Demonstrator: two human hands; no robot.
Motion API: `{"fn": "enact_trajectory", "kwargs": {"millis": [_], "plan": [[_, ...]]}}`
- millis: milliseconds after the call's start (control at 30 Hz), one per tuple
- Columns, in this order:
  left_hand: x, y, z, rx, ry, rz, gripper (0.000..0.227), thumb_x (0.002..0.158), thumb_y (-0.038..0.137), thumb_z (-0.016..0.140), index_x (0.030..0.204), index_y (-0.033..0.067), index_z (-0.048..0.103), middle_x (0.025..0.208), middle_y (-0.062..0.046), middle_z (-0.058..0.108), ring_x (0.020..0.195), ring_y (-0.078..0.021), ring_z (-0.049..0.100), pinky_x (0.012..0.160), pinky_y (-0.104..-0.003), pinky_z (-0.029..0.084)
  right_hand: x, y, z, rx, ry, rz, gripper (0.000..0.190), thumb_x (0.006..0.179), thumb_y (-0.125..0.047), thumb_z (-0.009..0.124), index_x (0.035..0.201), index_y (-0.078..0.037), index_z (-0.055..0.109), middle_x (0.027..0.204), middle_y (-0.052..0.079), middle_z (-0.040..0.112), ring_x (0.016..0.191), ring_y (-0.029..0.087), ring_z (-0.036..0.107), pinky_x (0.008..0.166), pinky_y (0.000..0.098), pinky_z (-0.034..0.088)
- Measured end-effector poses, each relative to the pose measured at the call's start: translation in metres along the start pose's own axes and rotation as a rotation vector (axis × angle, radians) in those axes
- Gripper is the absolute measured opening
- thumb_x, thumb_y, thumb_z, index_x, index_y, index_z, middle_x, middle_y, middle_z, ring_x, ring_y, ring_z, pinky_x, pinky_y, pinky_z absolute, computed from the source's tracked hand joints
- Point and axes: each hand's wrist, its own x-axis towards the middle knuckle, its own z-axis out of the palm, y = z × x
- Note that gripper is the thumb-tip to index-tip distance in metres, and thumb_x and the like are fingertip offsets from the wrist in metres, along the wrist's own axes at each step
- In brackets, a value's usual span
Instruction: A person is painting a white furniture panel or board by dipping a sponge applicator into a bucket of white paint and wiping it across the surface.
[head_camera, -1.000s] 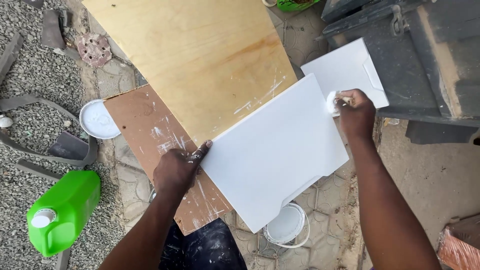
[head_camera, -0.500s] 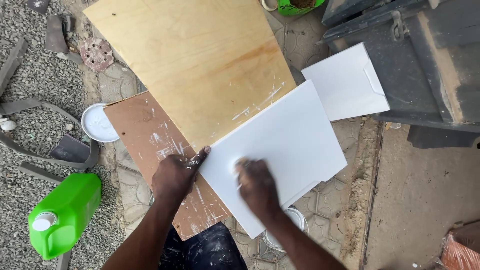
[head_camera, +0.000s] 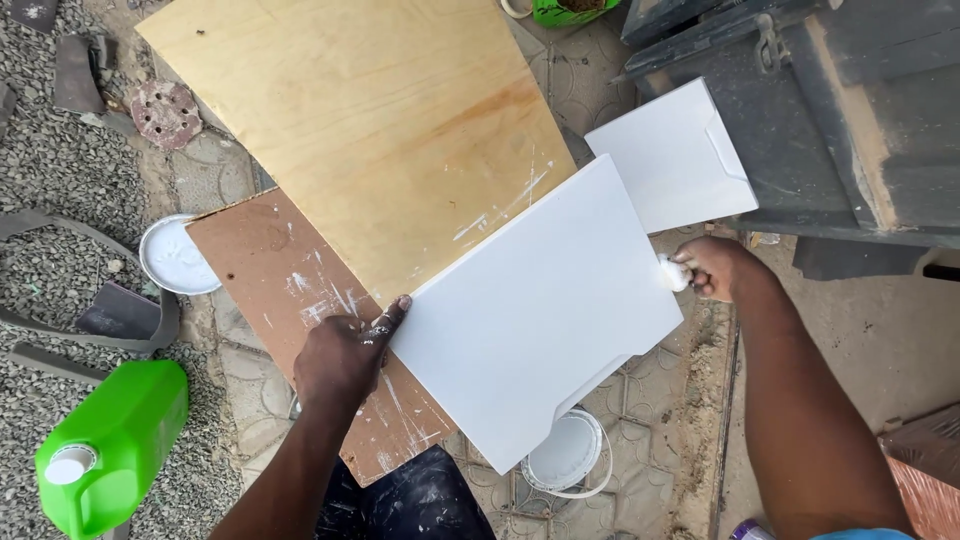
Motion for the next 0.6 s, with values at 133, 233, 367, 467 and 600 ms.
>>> {"fn": "enact_trajectory", "kwargs": {"millis": [133, 233, 367, 467, 600], "plan": [[0.002, -0.002, 0.000, -0.014, 0.006, 0.000, 0.075, 0.090, 0.073, 0.066, 0.060, 0.0045, 0.067, 0.039, -0.012, 0.054, 0.032, -0.0254, 0.056, 0.043, -0.032, 0.044, -0.045, -0.074, 0.020, 0.054, 0.001, -0.094, 0.030, 0.092, -0.012, 0.062, 0.120, -0.002, 0.063, 0.090, 0.007, 0.053, 0.063, 0.011, 0.046, 0.043, 0.0234, 0.039], [0.000, -0.001, 0.003, -0.009, -0.003, 0.000, 0.075, 0.090, 0.073, 0.066, 0.060, 0.0048, 0.066, 0.039, -0.012, 0.053, 0.032, -0.0248, 0.056, 0.043, -0.031, 0.044, -0.074, -0.109, 0.024, 0.271, -0.149, -0.326, 0.038, 0.089, -0.022, 0.062, 0.124, -0.009, 0.063, 0.088, 0.000, 0.059, 0.066, 0.005, 0.052, 0.054, 0.0187, 0.044], [-0.002, -0.003, 0.000, 0.002, 0.013, 0.017, 0.075, 0.090, 0.074, 0.064, 0.061, 0.0057, 0.068, 0.040, -0.011, 0.055, 0.035, -0.0252, 0.059, 0.047, -0.033, 0.046, -0.070, -0.089, 0.040, 0.087, 0.190, -0.691, 0.030, 0.092, -0.024, 0.072, 0.119, -0.010, 0.067, 0.088, 0.006, 0.060, 0.070, 0.011, 0.059, 0.055, 0.0245, 0.047], [-0.008, -0.004, -0.003, 0.010, 0.004, 0.020, 0.075, 0.088, 0.076, 0.064, 0.062, 0.0058, 0.070, 0.045, -0.012, 0.060, 0.045, -0.0297, 0.066, 0.057, -0.038, 0.050, -0.120, -0.062, 0.099, -0.048, 0.293, -0.759, 0.021, 0.092, -0.026, 0.072, 0.109, -0.013, 0.069, 0.085, 0.009, 0.066, 0.074, 0.020, 0.066, 0.064, 0.0337, 0.049], [-0.012, -0.004, -0.006, 0.015, 0.000, 0.047, 0.074, 0.087, 0.077, 0.063, 0.065, 0.0075, 0.073, 0.053, -0.011, 0.066, 0.059, -0.0318, 0.073, 0.070, -0.041, 0.054, -0.201, -0.024, 0.200, -0.145, 0.401, -1.021, 0.014, 0.094, -0.020, 0.064, 0.100, -0.007, 0.065, 0.085, 0.020, 0.069, 0.082, 0.045, 0.068, 0.074, 0.0536, 0.052]]}}
